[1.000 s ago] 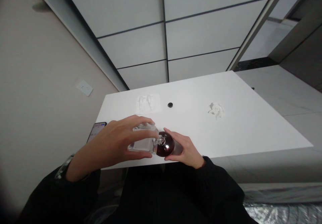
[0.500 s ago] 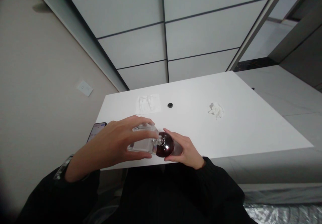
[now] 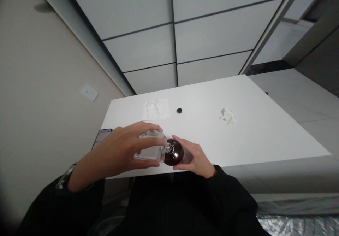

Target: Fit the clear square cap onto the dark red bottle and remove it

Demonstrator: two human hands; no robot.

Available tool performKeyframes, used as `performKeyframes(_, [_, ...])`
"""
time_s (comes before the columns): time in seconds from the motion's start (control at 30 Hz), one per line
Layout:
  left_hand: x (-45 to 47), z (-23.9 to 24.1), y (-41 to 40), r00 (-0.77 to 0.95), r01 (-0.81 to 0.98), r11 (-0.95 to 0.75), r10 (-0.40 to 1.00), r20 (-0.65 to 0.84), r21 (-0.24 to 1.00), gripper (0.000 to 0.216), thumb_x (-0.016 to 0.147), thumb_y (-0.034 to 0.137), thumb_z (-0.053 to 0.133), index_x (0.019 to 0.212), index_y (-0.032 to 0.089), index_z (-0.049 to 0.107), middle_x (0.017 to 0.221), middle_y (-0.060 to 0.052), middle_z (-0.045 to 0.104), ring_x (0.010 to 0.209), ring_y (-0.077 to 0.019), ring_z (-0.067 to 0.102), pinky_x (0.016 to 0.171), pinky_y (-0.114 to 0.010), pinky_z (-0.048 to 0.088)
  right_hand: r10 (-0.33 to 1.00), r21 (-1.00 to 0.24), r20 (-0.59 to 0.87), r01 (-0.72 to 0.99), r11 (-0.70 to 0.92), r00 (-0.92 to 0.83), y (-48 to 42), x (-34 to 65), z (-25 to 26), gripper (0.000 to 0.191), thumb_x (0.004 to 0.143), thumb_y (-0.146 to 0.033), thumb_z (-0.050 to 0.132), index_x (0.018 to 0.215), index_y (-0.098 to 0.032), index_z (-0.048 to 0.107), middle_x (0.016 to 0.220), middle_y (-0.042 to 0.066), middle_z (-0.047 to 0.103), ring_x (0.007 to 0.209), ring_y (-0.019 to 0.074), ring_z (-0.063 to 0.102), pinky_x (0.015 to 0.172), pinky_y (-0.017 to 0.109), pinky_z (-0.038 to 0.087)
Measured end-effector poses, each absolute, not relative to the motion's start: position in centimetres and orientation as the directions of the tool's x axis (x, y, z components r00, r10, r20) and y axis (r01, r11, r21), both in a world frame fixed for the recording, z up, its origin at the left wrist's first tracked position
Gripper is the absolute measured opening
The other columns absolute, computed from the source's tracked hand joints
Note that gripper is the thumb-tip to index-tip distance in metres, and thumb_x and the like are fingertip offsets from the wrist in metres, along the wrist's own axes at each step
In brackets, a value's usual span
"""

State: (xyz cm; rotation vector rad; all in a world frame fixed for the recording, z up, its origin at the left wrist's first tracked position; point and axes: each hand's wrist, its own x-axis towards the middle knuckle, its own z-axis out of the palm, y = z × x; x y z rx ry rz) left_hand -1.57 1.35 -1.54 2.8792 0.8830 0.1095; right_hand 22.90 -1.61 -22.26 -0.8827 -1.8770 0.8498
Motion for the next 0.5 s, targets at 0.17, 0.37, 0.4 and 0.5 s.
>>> performKeyframes(0.17, [-1.61,-1.50,1.26,0.825,0.556,-0.819,0.564,0.022,0.140,0.040,0.091,0.043,0.081,0.128,0.033,0.068,0.134,-0.002,0.068,0.116,-0.0245,0.067,0.072,-0.028,0.054,0.825,-0.816,0.429,0.235,0.528,-0.367,-1.59,22.88,-22.36,0.096,0.077,-0.057,0.090,0.159,-0.029,0.049,0.149,0.013,0.066,0.133,0.0352,0.067,0.113,0.051,0.054])
performKeyframes(0.37, [-1.61,-1.38,1.18,0.827,0.552,-0.821,0.562,0.030,0.148,0.039,0.091,0.042,0.081,0.127,0.032,0.068,0.134,-0.003,0.068,0.117,-0.0256,0.067,0.073,-0.030,0.054,0.826,-0.817,0.430,0.232,0.528,-0.365,-1.62,22.84,-22.23,0.096,0.078,-0.058,0.089,0.159,-0.028,0.049,0.148,0.013,0.067,0.132,0.0359,0.068,0.112,0.050,0.055])
performKeyframes(0.4, [-1.59,-1.38,1.19,0.827,0.552,-0.820,0.562,0.028,0.148,0.040,0.091,0.042,0.082,0.127,0.032,0.067,0.134,-0.002,0.068,0.117,-0.0255,0.067,0.072,-0.030,0.054,0.825,-0.817,0.431,0.231,0.529,-0.365,-1.62,22.84,-22.21,0.095,0.078,-0.057,0.089,0.159,-0.028,0.049,0.148,0.013,0.067,0.132,0.0358,0.068,0.112,0.050,0.055])
performKeyframes(0.5, [-1.54,-1.38,1.24,0.828,0.553,-0.821,0.561,0.018,0.141,0.041,0.091,0.042,0.082,0.128,0.032,0.067,0.134,-0.002,0.068,0.116,-0.0253,0.067,0.072,-0.030,0.054,0.821,-0.813,0.439,0.228,0.536,-0.364,-1.61,22.87,-22.18,0.094,0.079,-0.057,0.088,0.159,-0.029,0.049,0.149,0.013,0.066,0.132,0.0346,0.068,0.112,0.049,0.055])
